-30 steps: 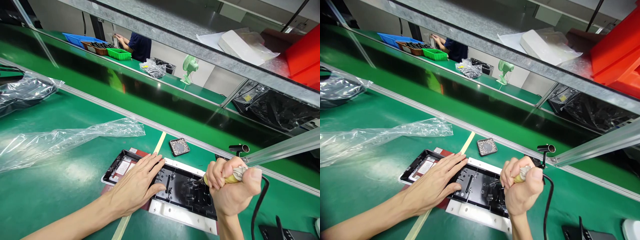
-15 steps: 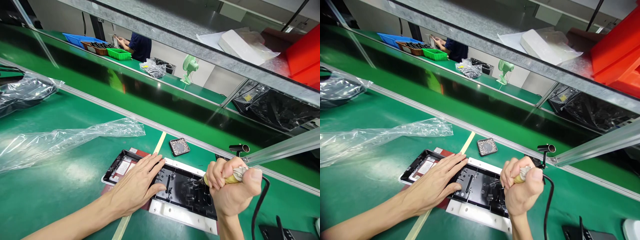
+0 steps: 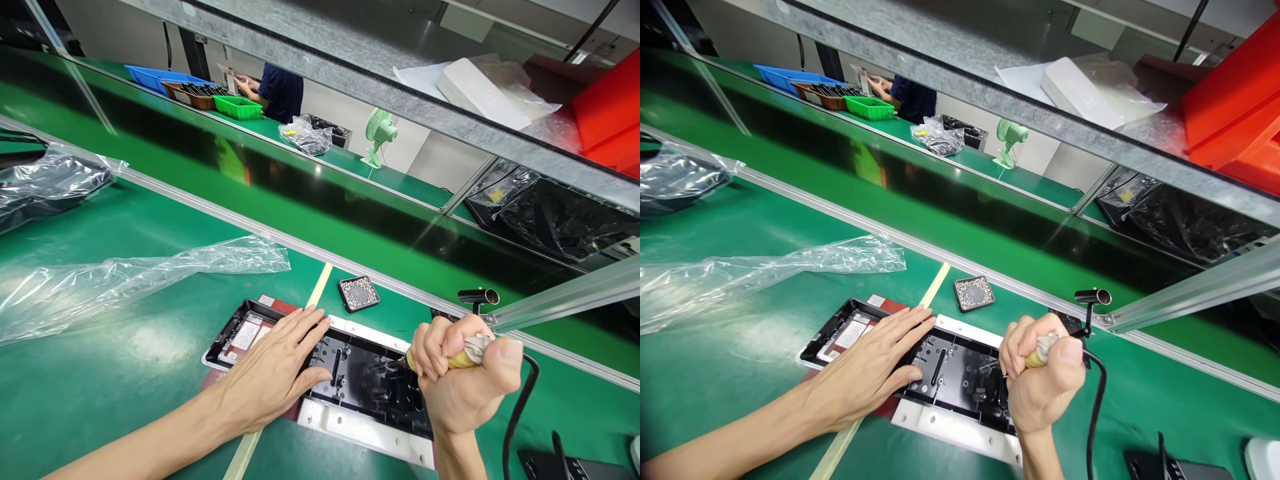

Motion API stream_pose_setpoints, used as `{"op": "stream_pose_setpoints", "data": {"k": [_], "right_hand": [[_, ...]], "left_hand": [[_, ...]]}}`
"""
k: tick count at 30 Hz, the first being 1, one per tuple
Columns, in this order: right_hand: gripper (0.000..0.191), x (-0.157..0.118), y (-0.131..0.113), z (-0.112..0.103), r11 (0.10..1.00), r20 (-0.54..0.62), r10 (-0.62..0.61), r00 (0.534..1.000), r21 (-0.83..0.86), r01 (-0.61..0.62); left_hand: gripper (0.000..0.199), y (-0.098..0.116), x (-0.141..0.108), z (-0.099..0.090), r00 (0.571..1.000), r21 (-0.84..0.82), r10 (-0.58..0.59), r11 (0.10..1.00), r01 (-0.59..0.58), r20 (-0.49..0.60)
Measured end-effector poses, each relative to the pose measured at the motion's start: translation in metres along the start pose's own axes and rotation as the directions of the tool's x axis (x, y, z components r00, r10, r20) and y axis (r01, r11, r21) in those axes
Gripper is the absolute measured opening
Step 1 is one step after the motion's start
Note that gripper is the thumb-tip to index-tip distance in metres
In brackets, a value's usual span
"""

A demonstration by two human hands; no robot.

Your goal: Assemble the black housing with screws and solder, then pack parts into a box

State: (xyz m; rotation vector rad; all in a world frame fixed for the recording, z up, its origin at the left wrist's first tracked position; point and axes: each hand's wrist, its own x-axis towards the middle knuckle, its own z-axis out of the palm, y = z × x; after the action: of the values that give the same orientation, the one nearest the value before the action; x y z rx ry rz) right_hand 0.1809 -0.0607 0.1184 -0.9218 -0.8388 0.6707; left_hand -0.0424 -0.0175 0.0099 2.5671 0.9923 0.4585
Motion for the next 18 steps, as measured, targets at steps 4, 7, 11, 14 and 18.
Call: {"op": "stream_pose_setpoints", "data": {"k": [4,7,11,14,18], "right_hand": [[0.051,0.0,-0.0001,0.0005,1.0,-0.008,0.006,1.0,0.007,-0.006],[0.052,0.0003,0.0002,-0.0004,1.0,0.003,0.003,1.0,0.013,-0.003],[0.053,0.0008,0.0008,-0.0026,1.0,0.02,0.005,1.0,0.012,-0.006],[0.053,0.0008,0.0013,-0.0033,1.0,0.015,0.005,1.0,0.01,-0.005],[0.052,0.0005,0.0016,-0.0036,1.0,-0.002,0.012,1.0,0.005,-0.012]], "left_hand": [[0.07,0.0004,0.0,-0.001,1.0,0.001,-0.006,1.0,0.006,0.031],[0.069,0.0002,-0.0001,-0.001,1.0,-0.009,-0.006,1.0,0.007,0.026],[0.067,-0.001,-0.0006,0.0016,1.0,-0.018,0.005,1.0,-0.005,-0.015],[0.067,-0.0021,-0.0013,0.0036,0.999,-0.011,0.014,1.0,-0.015,-0.032],[0.068,-0.0027,-0.002,0.0041,0.999,0.0,0.019,1.0,-0.019,-0.029]]}}
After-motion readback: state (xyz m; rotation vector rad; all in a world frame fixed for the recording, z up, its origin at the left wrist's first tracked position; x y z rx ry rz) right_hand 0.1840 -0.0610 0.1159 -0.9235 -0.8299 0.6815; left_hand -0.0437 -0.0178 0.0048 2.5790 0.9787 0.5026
